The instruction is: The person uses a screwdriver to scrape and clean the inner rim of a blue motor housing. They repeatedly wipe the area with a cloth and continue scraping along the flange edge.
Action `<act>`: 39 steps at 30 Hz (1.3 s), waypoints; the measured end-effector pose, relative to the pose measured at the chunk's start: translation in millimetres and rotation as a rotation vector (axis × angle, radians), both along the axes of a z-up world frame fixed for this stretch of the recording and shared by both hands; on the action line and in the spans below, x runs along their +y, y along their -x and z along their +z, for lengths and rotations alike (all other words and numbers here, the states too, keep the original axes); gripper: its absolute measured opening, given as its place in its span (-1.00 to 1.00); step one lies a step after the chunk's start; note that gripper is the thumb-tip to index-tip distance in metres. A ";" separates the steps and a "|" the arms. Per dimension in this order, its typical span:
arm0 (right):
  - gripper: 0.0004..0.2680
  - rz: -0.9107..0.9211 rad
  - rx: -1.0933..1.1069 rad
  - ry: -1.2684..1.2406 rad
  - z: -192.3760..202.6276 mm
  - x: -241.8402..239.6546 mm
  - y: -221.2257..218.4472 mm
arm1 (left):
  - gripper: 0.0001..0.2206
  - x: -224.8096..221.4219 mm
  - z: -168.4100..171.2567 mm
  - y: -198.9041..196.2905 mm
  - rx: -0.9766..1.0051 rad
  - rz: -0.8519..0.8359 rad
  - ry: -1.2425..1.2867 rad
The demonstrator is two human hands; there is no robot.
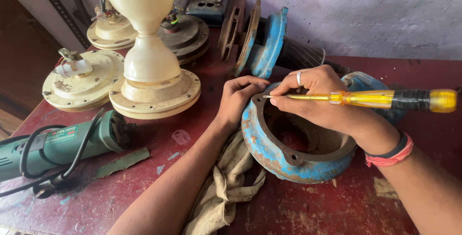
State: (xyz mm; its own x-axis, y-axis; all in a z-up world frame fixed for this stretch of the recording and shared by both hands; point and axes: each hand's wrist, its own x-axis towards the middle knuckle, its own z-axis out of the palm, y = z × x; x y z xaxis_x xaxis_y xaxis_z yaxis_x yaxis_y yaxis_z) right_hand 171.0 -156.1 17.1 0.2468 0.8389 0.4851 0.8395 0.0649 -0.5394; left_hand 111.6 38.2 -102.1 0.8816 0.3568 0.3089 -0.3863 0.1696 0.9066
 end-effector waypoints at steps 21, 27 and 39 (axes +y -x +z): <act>-0.88 -0.210 0.143 0.112 -8.3 3.6 -7.5 | -0.81 0.1 -0.6 -2.4 0.041 0.003 -0.002; -0.86 -0.077 0.313 0.101 -11.2 6.5 -16.0 | -0.81 -0.3 0.9 -3.4 0.042 0.013 -0.002; -0.86 -0.172 0.155 0.097 -9.7 2.1 -13.2 | -0.80 0.3 -2.6 -4.7 0.046 0.004 -0.008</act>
State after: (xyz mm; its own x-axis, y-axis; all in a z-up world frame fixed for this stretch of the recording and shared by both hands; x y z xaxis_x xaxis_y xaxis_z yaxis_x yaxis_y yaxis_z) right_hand 184.3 -153.9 7.3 0.4555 0.8189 0.3492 0.7404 -0.1307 -0.6593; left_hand 116.3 38.5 -104.7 0.8935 0.3584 0.2707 -0.3446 0.1603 0.9250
